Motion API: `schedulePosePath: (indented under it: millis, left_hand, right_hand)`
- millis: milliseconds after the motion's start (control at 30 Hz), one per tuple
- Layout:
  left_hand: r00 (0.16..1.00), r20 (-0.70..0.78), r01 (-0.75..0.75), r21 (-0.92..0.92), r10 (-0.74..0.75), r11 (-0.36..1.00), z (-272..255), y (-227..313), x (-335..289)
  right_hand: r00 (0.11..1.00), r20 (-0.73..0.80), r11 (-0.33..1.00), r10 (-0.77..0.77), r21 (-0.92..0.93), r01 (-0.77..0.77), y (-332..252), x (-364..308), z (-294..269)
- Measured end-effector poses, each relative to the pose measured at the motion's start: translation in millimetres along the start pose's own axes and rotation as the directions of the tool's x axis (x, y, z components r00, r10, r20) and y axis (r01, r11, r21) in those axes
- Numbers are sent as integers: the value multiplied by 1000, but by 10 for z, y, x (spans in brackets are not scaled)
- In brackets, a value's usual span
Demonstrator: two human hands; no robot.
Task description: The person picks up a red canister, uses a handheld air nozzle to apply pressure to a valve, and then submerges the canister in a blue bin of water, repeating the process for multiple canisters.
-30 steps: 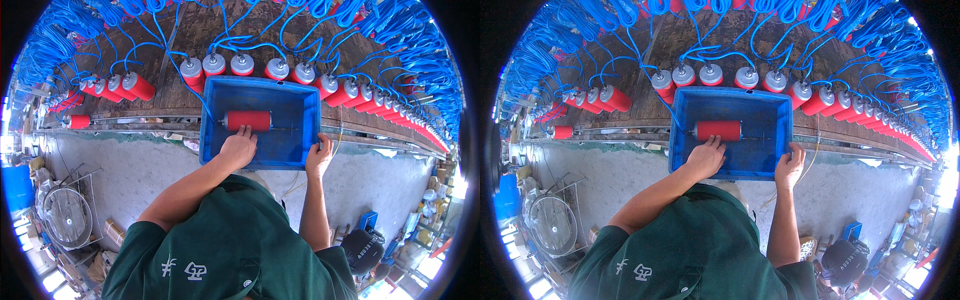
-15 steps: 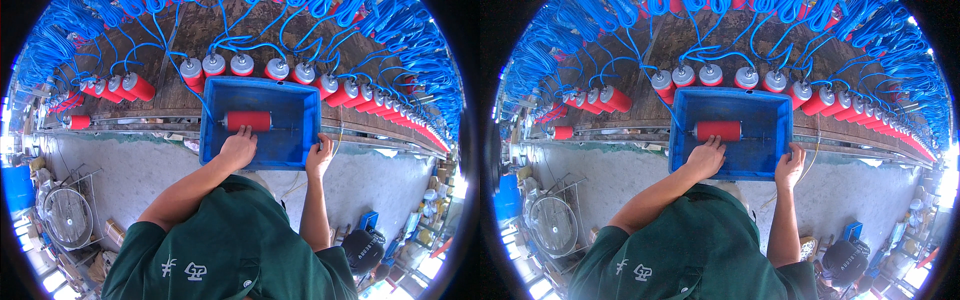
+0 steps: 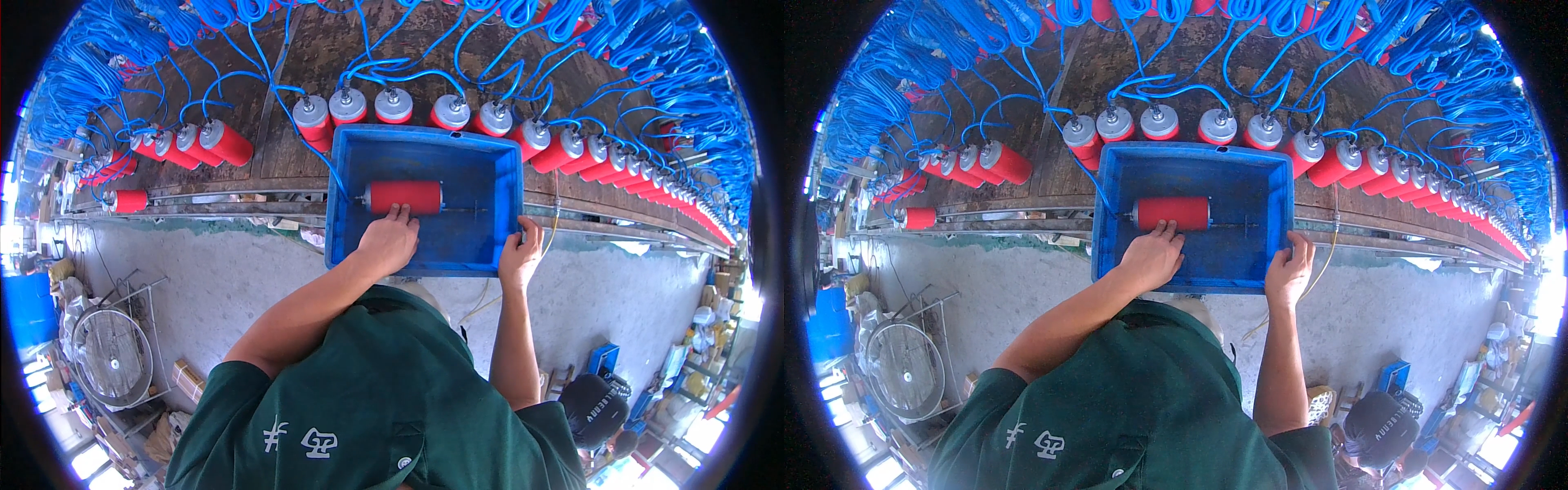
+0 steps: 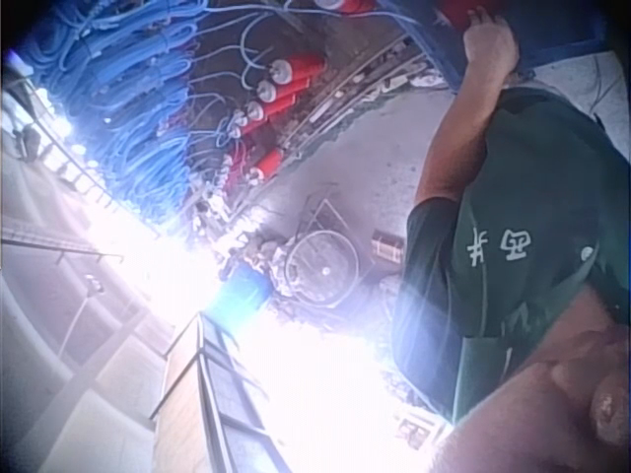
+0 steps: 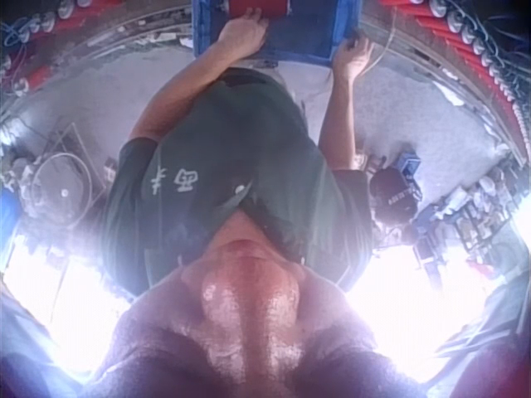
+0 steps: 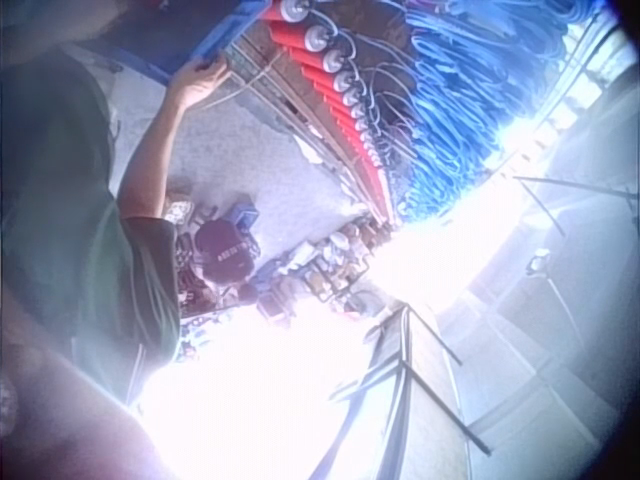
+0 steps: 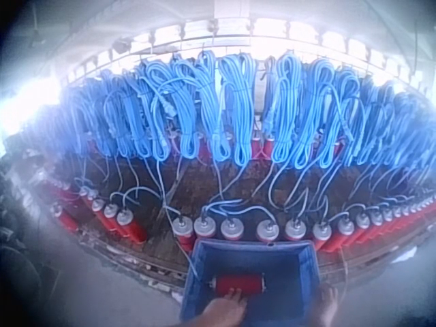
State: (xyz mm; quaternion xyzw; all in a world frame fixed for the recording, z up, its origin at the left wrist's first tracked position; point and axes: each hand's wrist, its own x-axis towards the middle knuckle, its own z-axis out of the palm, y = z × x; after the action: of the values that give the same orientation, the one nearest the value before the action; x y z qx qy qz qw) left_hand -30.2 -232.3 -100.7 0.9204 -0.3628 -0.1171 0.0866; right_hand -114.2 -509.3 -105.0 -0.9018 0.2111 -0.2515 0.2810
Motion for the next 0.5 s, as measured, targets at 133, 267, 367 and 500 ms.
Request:
schedulePosePath:
  millis: [133,267,367,500]
  left_hand:
    - [1000,-1,-4,4,4,1000,-12,-2,4]
    - [1000,-22,-11,7,11,1000,19,-12,2]
    - [1000,-12,-11,7,11,1000,-20,2,2]
    - [1000,0,-5,7,5,1000,-6,1,4]
  right_hand:
    - [1000,2,1000,0,-8,0,3,3,2]
    - [1000,2,1000,2,-6,-2,-4,3,1]
    - [1000,-2,1000,-1,-6,1,6,1,5]
    - [1000,0,1000,-4,-2,4,18,0,11]
